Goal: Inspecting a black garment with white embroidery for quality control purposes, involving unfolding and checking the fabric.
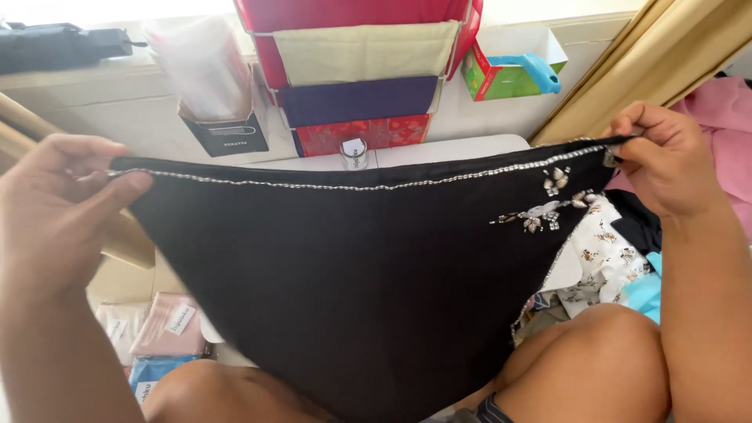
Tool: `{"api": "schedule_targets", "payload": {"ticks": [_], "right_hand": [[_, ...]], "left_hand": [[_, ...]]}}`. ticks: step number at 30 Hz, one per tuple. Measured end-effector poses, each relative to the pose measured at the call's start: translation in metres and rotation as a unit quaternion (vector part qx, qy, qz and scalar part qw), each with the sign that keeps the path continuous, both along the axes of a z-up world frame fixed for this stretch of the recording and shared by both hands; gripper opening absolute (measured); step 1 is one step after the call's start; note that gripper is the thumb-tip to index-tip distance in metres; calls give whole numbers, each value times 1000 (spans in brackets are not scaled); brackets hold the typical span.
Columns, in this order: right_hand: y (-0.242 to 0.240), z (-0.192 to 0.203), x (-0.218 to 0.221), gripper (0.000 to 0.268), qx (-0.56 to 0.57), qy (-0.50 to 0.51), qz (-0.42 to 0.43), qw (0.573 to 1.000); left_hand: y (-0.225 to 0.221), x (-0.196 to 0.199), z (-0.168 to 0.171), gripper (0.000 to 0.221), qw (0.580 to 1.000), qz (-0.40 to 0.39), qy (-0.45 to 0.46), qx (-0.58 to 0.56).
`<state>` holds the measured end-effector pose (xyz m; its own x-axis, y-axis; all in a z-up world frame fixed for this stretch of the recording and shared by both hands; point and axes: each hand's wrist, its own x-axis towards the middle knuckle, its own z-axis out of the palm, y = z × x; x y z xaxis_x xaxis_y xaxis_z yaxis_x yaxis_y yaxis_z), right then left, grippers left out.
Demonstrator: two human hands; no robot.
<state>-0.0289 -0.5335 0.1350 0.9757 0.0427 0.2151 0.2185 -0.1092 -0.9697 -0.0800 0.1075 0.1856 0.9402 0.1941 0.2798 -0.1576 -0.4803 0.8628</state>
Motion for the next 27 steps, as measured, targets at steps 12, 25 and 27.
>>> {"api": "schedule_targets", "payload": {"ticks": [12,25,27], "right_hand": [[46,77,56,23,-191,-26,-115,974],[-10,96,59,22,-130,-186,-14,974],[-23,80,28,21,-116,-113,-4,987]], "left_hand": [[4,63,23,26,996,60,-59,33],[44,44,31,41,979,-23,-177,97],[72,28,-7,35,991,-2,-114,74]]}}
